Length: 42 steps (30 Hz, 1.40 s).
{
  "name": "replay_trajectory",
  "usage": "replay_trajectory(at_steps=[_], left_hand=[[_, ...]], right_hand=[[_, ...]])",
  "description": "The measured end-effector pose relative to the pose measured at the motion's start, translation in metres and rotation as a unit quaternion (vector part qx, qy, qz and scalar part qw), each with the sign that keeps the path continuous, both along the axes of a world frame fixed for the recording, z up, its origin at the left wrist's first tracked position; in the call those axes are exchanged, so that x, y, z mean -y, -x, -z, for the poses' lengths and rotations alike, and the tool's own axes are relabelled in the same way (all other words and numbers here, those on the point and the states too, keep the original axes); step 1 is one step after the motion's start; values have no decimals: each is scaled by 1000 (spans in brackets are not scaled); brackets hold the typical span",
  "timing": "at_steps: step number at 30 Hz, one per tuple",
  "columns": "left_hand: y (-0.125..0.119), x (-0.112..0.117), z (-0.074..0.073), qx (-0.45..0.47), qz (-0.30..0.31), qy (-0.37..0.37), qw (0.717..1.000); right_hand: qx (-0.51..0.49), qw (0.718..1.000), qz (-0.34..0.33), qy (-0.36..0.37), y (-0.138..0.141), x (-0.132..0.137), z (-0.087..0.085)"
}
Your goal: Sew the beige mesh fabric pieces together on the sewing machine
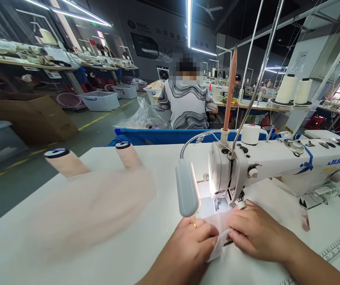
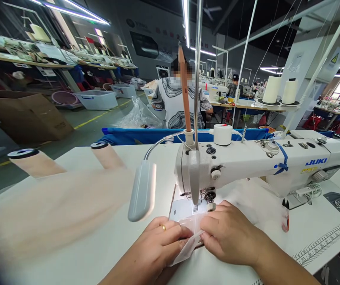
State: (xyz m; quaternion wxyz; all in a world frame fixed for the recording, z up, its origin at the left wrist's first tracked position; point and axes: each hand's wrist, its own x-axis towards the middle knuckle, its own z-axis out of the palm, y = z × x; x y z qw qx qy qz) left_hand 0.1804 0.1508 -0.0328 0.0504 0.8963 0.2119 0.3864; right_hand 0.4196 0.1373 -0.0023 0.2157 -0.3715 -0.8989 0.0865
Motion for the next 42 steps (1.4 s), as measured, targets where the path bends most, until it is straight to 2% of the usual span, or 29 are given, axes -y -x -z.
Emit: replay_trajectory(at_steps=[4, 7, 9, 12, 16, 17, 19, 23, 27, 30, 33, 36, 42], left_hand=[[0, -5, -9, -33, -12, -2, 999], [0, -11, -7, -39, -24, -2, 999], [1, -15, -4, -45, -28, 26, 998], [2, -20, -6, -56, -16, 128, 990], [2, -26, -16, -54, -14, 322, 945], [2, -27, -18, -50, -20, 353, 934], [3, -28, -21, -44, -25, 370, 928], [7, -26, -16, -37, 13, 273, 961], [10, -15, 1, -24, 26, 118, 992], [11, -7, 14, -23, 14, 37, 999], [12, -6, 20, -31, 0, 8, 999], [12, -9, 16, -42, -20, -7, 999], [9, -15, -9, -70, -11, -11, 997]], right_hand=[[9, 999, 26, -46, -1, -4, 8], [12, 996, 52, -76, -2, -4, 10], [9, 994, 63, -85, -1, -4, 10], [-12, 996, 54, -69, 3, -4, 11], [-64, 996, 46, -34, 11, -6, 16], [-82, 995, 50, -27, 12, -7, 16], [-122, 991, 57, -8, 14, -9, 15], [-136, 989, 52, 21, 10, -8, 8], [-27, 999, -11, 25, 3, -2, 2], [45, 998, -36, 28, 1, 3, -2], [75, 997, -25, 15, 1, 4, -4], [82, 997, -11, -6, 2, 3, -2], [76, 997, 17, -16, 3, -1, 7]])
